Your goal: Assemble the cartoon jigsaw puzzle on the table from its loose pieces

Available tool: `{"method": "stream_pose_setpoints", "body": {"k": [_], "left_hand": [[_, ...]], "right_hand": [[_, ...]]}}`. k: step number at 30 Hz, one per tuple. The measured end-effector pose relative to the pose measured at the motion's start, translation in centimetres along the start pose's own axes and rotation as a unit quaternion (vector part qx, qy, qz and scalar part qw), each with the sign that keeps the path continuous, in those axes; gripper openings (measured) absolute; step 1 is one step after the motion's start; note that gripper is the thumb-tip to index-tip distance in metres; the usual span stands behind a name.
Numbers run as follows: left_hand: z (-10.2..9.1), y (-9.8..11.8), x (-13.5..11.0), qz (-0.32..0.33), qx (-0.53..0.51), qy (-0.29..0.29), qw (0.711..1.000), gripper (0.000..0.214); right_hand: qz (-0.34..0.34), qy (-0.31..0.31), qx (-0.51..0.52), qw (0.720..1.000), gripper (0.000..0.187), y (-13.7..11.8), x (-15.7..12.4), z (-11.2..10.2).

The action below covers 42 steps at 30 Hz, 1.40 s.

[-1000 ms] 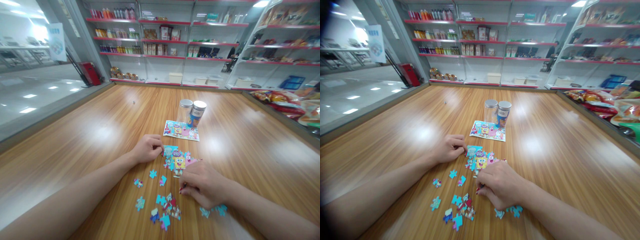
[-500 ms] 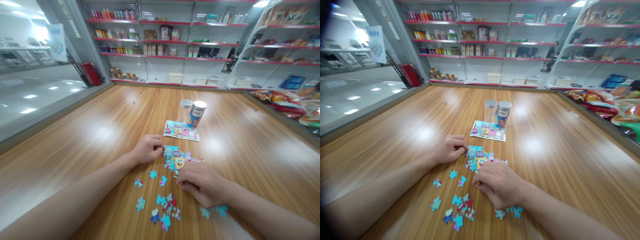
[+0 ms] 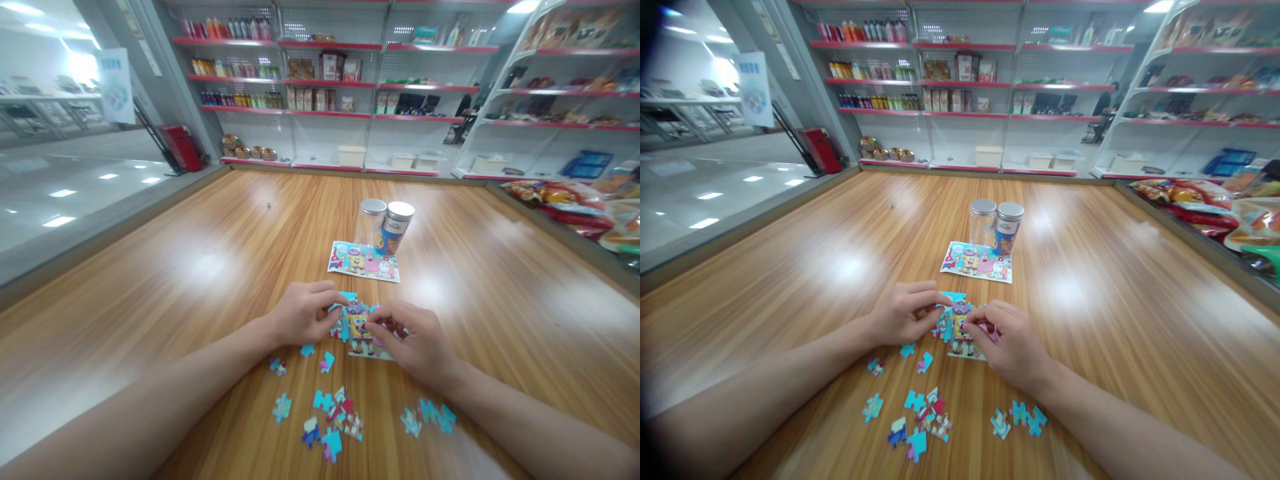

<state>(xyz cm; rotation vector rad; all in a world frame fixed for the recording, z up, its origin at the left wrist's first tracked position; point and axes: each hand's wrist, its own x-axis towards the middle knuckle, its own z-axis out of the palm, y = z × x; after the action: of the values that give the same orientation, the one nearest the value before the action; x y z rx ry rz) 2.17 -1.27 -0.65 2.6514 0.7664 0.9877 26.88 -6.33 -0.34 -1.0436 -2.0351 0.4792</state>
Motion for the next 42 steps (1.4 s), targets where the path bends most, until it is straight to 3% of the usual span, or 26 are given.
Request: {"method": "stream_pose_setpoints", "body": {"k": [6,12,16,19,21,30,35,42], "left_hand": [[0.5,2.3,0.3,-0.012,-0.026,-0.049,0.998,0.019],[0.5,1.9,0.3,-0.036,-0.070,-0.052,0.996,0.015],[0.2,0.6,0.2,-0.142,-0.114,0.015,0.983,0.018],[0.1,-0.1,0.2,-0.224,-0.147,0.087,0.959,0.024],[0.0,-0.3,0.3,-0.254,-0.164,0.099,0.948,0.025],[-0.4,-0.4,0.6,-0.279,-0.180,0.028,0.943,0.027],[-0.4,-0.8,0.5,-0.272,-0.139,-0.030,0.952,0.025],[-0.1,-1.3,0.0,-0.247,-0.115,-0.057,0.960,0.024]], "right_hand": [[-0.007,0.006,0.015,1.000,0.008,0.0,0.1,0.4],[-0.002,-0.016,-0.009,1.000,0.011,0.2,0.2,0.5],[-0.055,-0.074,-0.075,0.993,0.038,0.4,0.3,0.1],[-0.069,-0.107,-0.110,0.986,0.031,0.5,0.4,-0.2],[-0.061,-0.107,-0.122,0.985,0.023,0.5,0.4,-0.3],[-0.049,-0.093,-0.126,0.986,0.018,0.6,0.3,-0.7],[-0.061,-0.085,-0.132,0.986,0.029,0.2,0.3,-1.0],[-0.077,-0.165,-0.161,0.970,0.042,-0.2,0.1,-0.9]]}}
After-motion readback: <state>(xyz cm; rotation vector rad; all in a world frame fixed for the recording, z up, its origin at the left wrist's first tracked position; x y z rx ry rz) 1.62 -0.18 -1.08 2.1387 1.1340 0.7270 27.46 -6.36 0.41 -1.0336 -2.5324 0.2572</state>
